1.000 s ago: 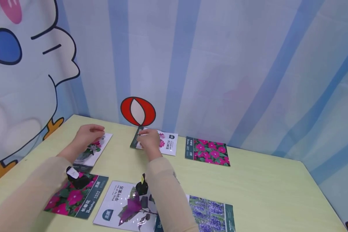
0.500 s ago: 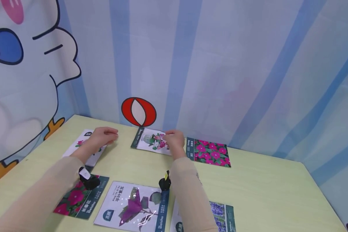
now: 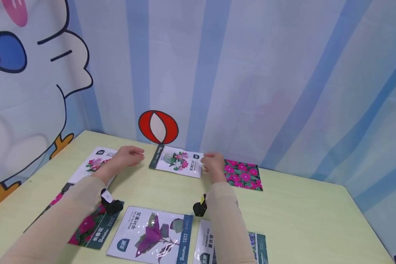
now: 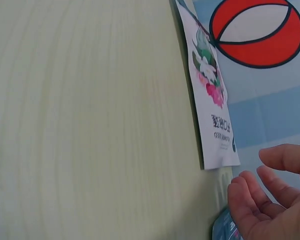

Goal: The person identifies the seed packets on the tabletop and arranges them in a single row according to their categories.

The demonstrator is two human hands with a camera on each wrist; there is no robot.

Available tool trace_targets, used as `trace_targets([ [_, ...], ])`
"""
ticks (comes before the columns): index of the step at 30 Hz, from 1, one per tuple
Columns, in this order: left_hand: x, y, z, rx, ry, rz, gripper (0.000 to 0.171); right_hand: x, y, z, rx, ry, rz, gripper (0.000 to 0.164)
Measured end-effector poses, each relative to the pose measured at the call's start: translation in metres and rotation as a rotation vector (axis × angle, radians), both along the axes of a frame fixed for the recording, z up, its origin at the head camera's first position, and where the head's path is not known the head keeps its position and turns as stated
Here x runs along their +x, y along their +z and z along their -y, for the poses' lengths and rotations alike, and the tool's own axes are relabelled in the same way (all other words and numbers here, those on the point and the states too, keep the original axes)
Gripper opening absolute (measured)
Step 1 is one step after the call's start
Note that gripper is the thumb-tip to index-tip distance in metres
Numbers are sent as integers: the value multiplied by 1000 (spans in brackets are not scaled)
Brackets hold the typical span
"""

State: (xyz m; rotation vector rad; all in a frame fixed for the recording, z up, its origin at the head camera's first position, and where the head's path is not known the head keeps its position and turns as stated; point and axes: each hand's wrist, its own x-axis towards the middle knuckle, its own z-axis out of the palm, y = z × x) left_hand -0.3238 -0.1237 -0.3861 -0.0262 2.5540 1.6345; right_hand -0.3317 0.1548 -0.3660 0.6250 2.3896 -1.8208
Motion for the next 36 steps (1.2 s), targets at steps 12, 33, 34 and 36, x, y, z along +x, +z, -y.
trace_targets([
  [12,-6,-9,-13,105,-28,-1,37,-5,-12,-9,-48,4,27,38],
  [33,-4,-7,-26,414,33,240,44,-8,-6,-1,-3,32,157,27],
  [34,-4,-7,-25,431,32,247,45,-10,-8,1,-13,9,143,27],
  [36,-2,-6,-24,474,24,260,46,-12,-11,3,-15,-37,115,28],
])
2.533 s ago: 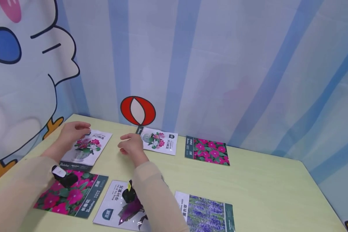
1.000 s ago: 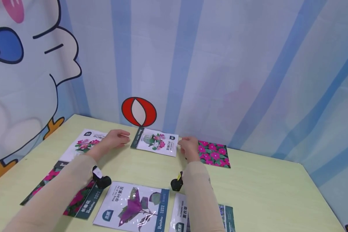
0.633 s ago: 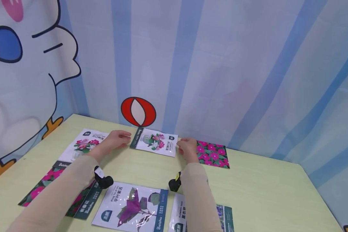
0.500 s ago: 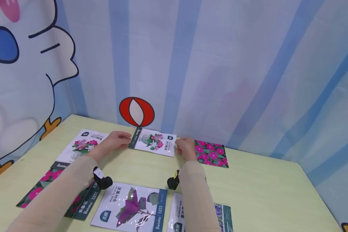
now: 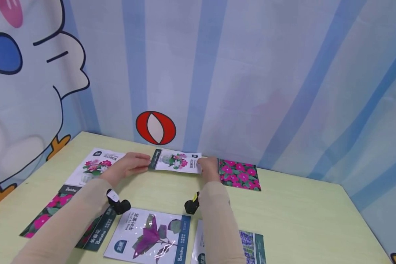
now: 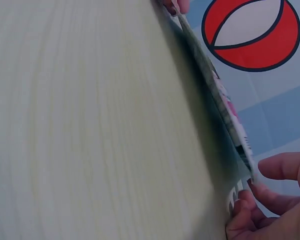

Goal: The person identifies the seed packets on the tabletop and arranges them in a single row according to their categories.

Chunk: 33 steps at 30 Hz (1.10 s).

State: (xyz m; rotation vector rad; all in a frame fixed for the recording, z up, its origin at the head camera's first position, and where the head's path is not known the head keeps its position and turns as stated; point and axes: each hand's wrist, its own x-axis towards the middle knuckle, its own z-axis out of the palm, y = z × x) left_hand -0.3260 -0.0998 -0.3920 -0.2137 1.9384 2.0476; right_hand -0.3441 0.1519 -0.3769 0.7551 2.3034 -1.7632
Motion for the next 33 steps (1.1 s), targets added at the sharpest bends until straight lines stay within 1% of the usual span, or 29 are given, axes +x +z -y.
trace_targets([
  [4,2,1,2,105,-4,43,49,-2,-3,2,-11,-59,-37,35],
  [7,2,3,1,165,12,90,50,-2,-3,2,-76,-75,-54,39],
  [10,4,4,0,205,28,130,52,-1,-2,1,-129,-68,-60,40],
  [12,5,5,0,233,51,157,52,0,0,1,-169,-53,-55,41],
  [17,4,4,0,299,76,191,55,3,2,1,-270,-16,-44,41],
  [20,4,3,0,306,64,198,54,3,3,0,-323,-9,-43,42],
  [26,4,2,-2,287,31,210,55,1,3,0,-391,10,-45,43],
  [30,3,1,-3,290,34,231,56,1,3,0,-411,36,-43,41],
  [33,3,1,-3,295,51,239,53,2,4,-2,-410,64,-30,41],
])
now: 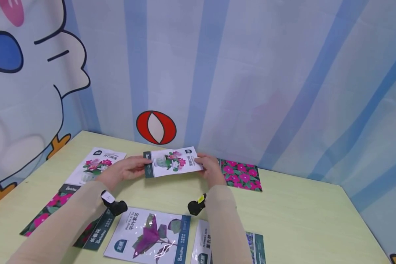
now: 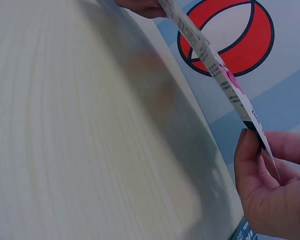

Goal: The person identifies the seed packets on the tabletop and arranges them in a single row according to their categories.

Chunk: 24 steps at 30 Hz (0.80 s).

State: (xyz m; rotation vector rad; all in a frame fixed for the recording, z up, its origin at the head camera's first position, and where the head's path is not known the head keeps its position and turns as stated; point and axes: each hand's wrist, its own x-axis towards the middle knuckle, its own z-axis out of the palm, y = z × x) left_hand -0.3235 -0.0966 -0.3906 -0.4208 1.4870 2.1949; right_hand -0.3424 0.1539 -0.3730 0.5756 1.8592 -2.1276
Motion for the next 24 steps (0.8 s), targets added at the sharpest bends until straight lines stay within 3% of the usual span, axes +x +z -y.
trace_targets([
  [6,2,2,5,-15,-17,-9,42,1,0,-5,-24,73,8,44],
  [8,4,3,9,-58,-75,-36,45,2,0,-6,-32,98,6,45],
  [11,8,5,16,-131,-224,-98,50,4,0,-7,-42,154,-4,45],
  [16,15,10,22,-139,-474,-198,52,9,2,-4,-61,252,-33,43],
  [19,18,12,19,-149,-534,-211,48,12,4,1,-67,289,-51,42],
  [24,21,12,12,-177,-572,-224,47,16,4,13,-26,296,-50,39],
])
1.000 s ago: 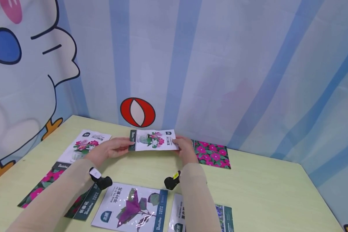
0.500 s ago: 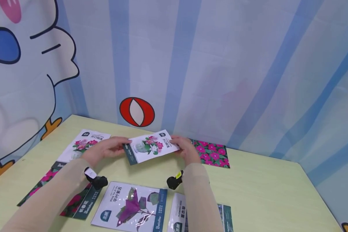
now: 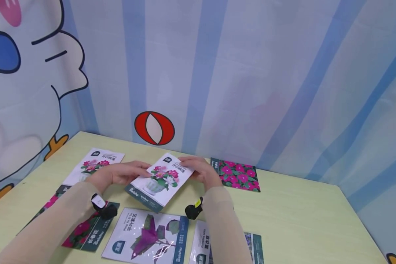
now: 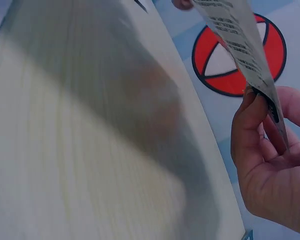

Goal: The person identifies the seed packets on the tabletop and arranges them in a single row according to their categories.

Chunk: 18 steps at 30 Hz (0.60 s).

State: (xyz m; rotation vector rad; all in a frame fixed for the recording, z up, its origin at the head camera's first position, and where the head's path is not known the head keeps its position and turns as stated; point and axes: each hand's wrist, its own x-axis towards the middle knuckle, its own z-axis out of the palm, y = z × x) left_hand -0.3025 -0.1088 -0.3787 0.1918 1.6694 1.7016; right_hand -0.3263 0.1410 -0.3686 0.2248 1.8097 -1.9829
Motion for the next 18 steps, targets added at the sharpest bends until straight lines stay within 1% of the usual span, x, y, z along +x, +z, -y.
trace_targets([
  [3,2,1,-2,15,3,5,50,2,1,9,7,-63,17,37],
  [7,2,2,-3,40,13,-9,51,4,2,20,-39,-186,47,34],
  [9,2,2,-2,40,17,-26,51,5,1,25,-55,-227,66,34],
  [15,2,4,6,44,26,-51,50,15,2,37,-54,-271,123,39],
  [18,3,4,10,26,35,-68,51,21,2,41,-71,-285,138,41],
])
